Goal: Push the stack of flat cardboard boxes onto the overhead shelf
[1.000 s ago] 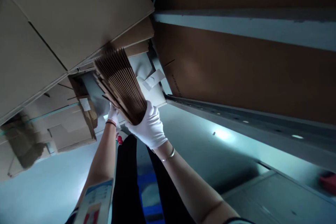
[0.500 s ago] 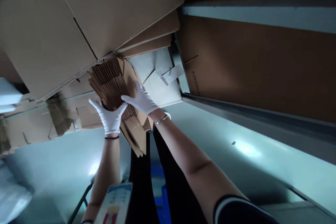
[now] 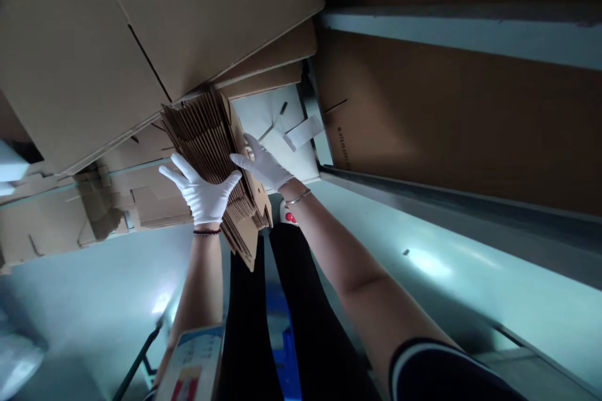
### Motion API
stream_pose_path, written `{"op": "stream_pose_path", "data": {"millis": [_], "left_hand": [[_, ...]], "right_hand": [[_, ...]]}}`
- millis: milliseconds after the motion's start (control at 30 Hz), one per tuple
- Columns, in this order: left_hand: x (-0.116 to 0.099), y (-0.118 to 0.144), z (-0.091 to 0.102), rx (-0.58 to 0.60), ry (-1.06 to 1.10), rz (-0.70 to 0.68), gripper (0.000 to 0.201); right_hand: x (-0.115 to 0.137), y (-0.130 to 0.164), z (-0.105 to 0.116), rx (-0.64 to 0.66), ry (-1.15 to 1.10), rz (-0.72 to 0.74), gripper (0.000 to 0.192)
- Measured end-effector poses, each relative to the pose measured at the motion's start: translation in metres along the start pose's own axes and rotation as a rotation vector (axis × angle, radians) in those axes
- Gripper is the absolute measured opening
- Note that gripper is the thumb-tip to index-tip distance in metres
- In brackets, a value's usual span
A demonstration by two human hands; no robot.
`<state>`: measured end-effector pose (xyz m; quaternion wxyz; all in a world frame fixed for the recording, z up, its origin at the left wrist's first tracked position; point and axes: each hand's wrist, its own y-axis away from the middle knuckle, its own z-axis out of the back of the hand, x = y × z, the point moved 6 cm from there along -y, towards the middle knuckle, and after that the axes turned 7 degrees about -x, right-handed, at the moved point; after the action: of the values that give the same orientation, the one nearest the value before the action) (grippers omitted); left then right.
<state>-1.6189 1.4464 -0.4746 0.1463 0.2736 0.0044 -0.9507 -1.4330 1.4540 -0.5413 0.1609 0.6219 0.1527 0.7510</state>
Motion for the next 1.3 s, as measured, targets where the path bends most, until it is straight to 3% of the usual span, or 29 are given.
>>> {"op": "stream_pose_path", "data": {"millis": [133,233,300,333,433,500,733,867,967,1100,1300], "left_hand": [[0.013,-0.004,0.002,0.051,0.027,0.034,0.156],[0.017,-0.006,0.002,0.062,0.028,0.047,0.156],[0.016,-0.005,0.001,0.055,0.024,0.048,0.155],[0.014,-0.005,0.001,0.052,0.023,0.047,0.155],[0.006,-0.003,-0.002,0.052,0.031,0.044,0.155],[0.002,-0.002,-0.004,0.056,0.039,0.043,0.155],[0.001,-0.003,-0.009,0.119,0.057,0.059,0.157],[-0.002,-0.003,-0.009,0.116,0.046,0.051,0.157],[-0.005,-0.003,-0.010,0.109,0.040,0.028,0.157],[-0.006,-0.003,-0.013,0.113,0.045,0.006,0.157],[-0.001,-0.002,-0.013,0.115,0.042,0.024,0.155]], "right_hand": [[0.011,0.002,0.013,-0.079,0.100,0.080,0.089],[0.027,0.008,0.020,-0.171,0.267,0.218,0.063],[0.032,0.009,0.018,-0.190,0.343,0.212,0.050],[0.032,0.008,0.017,-0.197,0.365,0.178,0.052],[0.032,0.004,0.011,-0.203,0.404,0.077,0.086],[0.031,0.002,0.009,-0.187,0.404,0.057,0.099],[0.024,-0.001,0.029,-0.150,0.364,0.114,0.093],[0.032,0.004,0.027,-0.148,0.356,0.222,0.068],[0.036,0.005,0.018,-0.162,0.362,0.180,0.054],[0.035,0.001,0.014,-0.151,0.356,0.131,0.076],[0.035,0.001,0.026,-0.150,0.336,0.185,0.076]]}}
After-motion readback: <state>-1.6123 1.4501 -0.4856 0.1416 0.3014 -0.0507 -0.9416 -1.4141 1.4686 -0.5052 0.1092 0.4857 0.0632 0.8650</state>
